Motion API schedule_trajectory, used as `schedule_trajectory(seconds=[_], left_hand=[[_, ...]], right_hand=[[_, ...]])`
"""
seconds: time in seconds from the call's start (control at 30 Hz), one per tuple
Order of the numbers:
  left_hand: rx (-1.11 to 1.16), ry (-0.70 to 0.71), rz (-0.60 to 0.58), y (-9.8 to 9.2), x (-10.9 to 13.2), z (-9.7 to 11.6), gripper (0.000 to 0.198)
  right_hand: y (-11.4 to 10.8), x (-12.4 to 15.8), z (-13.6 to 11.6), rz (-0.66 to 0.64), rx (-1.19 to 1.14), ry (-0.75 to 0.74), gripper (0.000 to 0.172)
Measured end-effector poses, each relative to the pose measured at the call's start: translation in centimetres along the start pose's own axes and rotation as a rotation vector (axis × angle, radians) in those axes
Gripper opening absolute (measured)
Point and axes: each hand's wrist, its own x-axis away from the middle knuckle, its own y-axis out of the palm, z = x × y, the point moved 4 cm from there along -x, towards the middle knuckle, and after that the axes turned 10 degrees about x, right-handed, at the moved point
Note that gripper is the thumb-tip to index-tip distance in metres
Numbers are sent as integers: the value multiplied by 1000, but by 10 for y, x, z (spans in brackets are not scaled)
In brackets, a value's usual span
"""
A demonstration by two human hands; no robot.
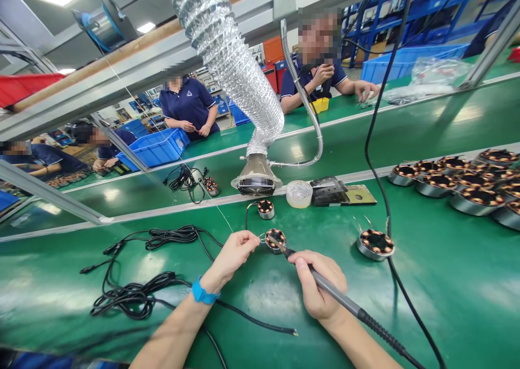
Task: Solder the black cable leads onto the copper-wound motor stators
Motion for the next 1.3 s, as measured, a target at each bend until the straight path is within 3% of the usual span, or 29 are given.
schedule_trajectory(seconds=[0.43, 0.67, 0.97, 1.3], left_hand=[[-12, -47, -5, 0, 0, 1, 25], [5, -49, -9, -1, -2, -3, 28], [200, -154, -185, -12, -7, 0, 46], [145, -79, -44, -1, -10, -12, 59]], right_hand=[[1, 0, -4, 36, 34, -52, 18], [23, -5, 0, -18, 106, -53, 25], [43, -2, 6, -173, 202, -40, 46], [51, 3, 12, -219, 177, -51, 43]])
